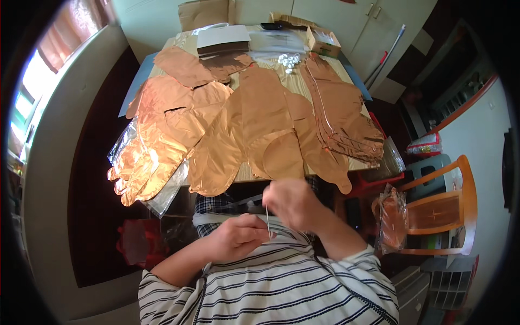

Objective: Folding metallic foil balloons and inserting them into cardboard packaging sleeves.

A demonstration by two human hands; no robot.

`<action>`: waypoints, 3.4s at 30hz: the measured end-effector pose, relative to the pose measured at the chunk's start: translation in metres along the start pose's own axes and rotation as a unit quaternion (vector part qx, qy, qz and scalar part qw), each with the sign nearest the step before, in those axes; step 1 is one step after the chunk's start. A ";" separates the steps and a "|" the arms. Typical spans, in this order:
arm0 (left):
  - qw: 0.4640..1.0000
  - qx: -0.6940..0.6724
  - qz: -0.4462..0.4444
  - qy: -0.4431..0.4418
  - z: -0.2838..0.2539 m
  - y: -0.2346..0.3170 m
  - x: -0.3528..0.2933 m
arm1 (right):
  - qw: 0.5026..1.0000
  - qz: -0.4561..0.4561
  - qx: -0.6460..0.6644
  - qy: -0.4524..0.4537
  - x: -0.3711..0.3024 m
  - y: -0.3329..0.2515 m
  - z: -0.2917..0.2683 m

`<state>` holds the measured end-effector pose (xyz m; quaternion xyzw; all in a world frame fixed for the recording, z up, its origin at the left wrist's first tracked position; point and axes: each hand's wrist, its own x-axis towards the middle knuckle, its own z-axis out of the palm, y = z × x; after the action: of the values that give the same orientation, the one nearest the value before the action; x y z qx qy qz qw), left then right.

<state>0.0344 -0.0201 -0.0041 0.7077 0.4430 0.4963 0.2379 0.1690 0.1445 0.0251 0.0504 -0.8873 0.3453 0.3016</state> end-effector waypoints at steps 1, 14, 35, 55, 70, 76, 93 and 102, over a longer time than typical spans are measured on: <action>0.999 -0.037 0.001 0.011 -0.016 0.004 0.005 | 1.000 -0.004 -0.007 -0.027 -0.010 0.010 0.008; 0.994 0.075 -0.070 0.037 -0.013 -0.031 -0.006 | 0.990 -0.020 0.120 -0.067 -0.013 -0.002 0.006; 0.995 0.042 -0.018 0.085 -0.032 -0.006 0.020 | 0.976 0.052 0.062 -0.202 -0.038 0.004 0.006; 0.996 -0.038 -0.078 0.013 -0.004 -0.021 0.006 | 0.979 0.032 0.189 -0.063 -0.013 0.004 -0.014; 0.989 0.047 -0.117 0.083 -0.023 -0.021 0.012 | 0.963 0.095 0.216 -0.129 -0.034 -0.010 -0.001; 0.977 0.081 -0.157 0.123 -0.032 -0.017 0.018 | 0.952 0.085 0.221 -0.193 -0.048 0.006 0.017; 0.970 0.053 -0.153 0.182 -0.025 -0.015 0.013 | 0.945 0.080 0.247 -0.198 -0.044 -0.013 0.015; 0.984 0.065 -0.154 0.066 -0.013 -0.021 0.006 | 0.971 0.047 0.201 -0.123 -0.032 -0.007 0.010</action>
<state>0.0150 -0.0058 -0.0121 0.6106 0.5927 0.4698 0.2349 0.1923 0.1291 0.0048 0.1100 -0.8313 0.5216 0.1574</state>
